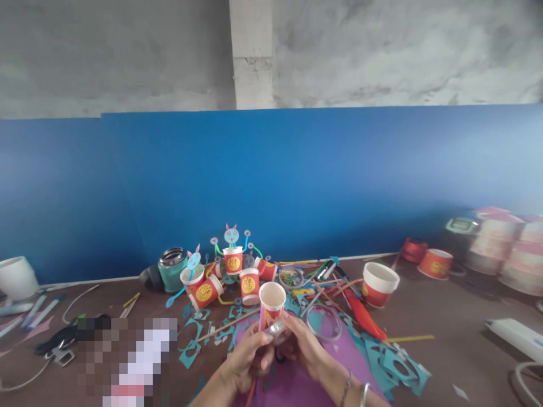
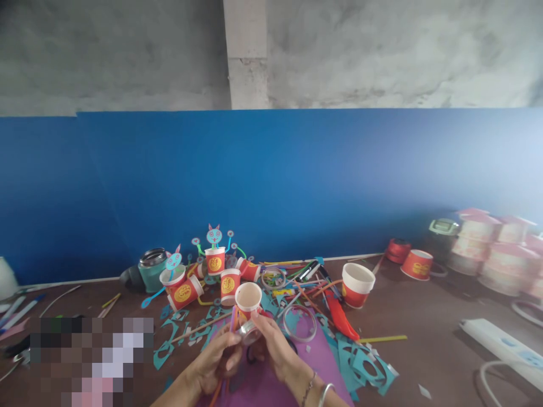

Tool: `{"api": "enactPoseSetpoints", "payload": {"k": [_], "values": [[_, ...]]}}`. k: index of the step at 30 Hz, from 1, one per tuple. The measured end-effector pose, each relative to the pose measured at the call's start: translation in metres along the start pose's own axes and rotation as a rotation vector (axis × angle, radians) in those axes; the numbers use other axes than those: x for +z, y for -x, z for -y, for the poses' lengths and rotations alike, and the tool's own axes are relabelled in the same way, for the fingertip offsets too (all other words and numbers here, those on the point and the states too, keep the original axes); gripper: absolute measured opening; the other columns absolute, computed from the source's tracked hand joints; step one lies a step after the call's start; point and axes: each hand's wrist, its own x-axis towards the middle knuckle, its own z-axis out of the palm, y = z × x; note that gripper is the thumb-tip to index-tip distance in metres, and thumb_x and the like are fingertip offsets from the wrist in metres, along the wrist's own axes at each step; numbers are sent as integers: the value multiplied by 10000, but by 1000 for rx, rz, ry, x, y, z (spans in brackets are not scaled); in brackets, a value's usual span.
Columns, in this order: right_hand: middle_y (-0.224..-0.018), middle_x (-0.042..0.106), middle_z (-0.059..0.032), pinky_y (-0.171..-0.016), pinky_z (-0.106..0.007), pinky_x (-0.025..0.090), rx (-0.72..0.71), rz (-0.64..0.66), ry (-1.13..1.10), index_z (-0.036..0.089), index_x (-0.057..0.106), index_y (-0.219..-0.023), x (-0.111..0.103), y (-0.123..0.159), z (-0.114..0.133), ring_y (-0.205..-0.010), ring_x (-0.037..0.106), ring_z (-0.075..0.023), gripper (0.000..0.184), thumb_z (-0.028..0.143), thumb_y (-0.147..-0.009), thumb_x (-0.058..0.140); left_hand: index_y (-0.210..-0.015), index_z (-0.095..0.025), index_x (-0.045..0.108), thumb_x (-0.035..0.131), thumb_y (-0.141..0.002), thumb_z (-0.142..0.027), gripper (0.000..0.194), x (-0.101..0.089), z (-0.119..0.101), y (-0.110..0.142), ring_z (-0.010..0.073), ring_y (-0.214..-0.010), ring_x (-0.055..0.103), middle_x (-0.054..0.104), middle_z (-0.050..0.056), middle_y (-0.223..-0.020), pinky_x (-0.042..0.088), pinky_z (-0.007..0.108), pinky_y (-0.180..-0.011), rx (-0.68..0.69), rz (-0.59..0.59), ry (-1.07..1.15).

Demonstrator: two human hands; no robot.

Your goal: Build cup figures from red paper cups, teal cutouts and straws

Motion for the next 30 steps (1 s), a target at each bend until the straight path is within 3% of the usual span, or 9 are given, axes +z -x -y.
{"api": "enactPoseSetpoints", "payload": {"k": [5, 8, 12, 18, 21, 26, 30], "values": [[-444, 439, 74, -410, -199, 170, 14, -2, -51, 162, 553, -638, 1, 3, -1, -373, 277, -41, 491, 639, -646, 671, -804, -186, 523, 770, -616, -493, 437, 0, 0, 0, 14, -249, 168, 405, -120, -317, 51, 187, -320, -3, -8, 55], [-502, 492, 58, -449, -204, 216, 105, 72, -154, 161, 586, -696, -2, 5, 1, -422, 332, -56, 456, 605, -647, 680, -767, -185, 508, 787, -624, -454, 413, -2, -3, 3, 7, -267, 137, 387, -125, -330, 38, 179, -331, 7, 72, 138], [-500, 491, 50, -421, -211, 152, 202, 193, -225, 153, 593, -724, -12, 2, 2, -399, 312, -60, 378, 516, -650, 668, -765, -178, 511, 786, -645, -415, 383, -3, -9, 8, 0, -282, 125, 402, -117, -355, 38, 168, -338, 13, 165, 221], [-501, 504, 28, -393, -200, 104, 240, 291, -308, 128, 616, -751, -17, -1, 4, -372, 262, -49, 355, 472, -659, 618, -804, -151, 535, 776, -664, -336, 334, -1, -14, 10, -10, -291, 103, 469, -92, -413, 31, 168, -324, 16, 170, 222], [-490, 479, 43, -394, -194, 115, 215, 245, -276, 126, 630, -768, -12, 2, 7, -379, 243, -43, 379, 487, -656, 649, -818, -150, 540, 771, -658, -327, 332, -2, -15, 9, -9, -291, 89, 483, -90, -422, 25, 169, -326, 14, 167, 214], [-446, 358, 100, -390, -183, 91, 120, 104, -133, 164, 609, -743, -9, 5, 5, -386, 159, -27, 403, 520, -612, 745, -855, -174, 546, 752, -664, -475, 412, -6, -10, 7, 10, -271, 93, 387, -123, -330, 19, 176, -334, -24, 151, 202], [-386, 229, 130, -365, -182, 56, 100, 155, -122, 182, 534, -653, -12, 5, 2, -359, 101, -23, 409, 542, -642, 728, -852, -179, 551, 763, -646, -497, 434, -6, -7, 7, 10, -270, 101, 370, -128, -322, 20, 173, -328, -32, 148, 223]]}}
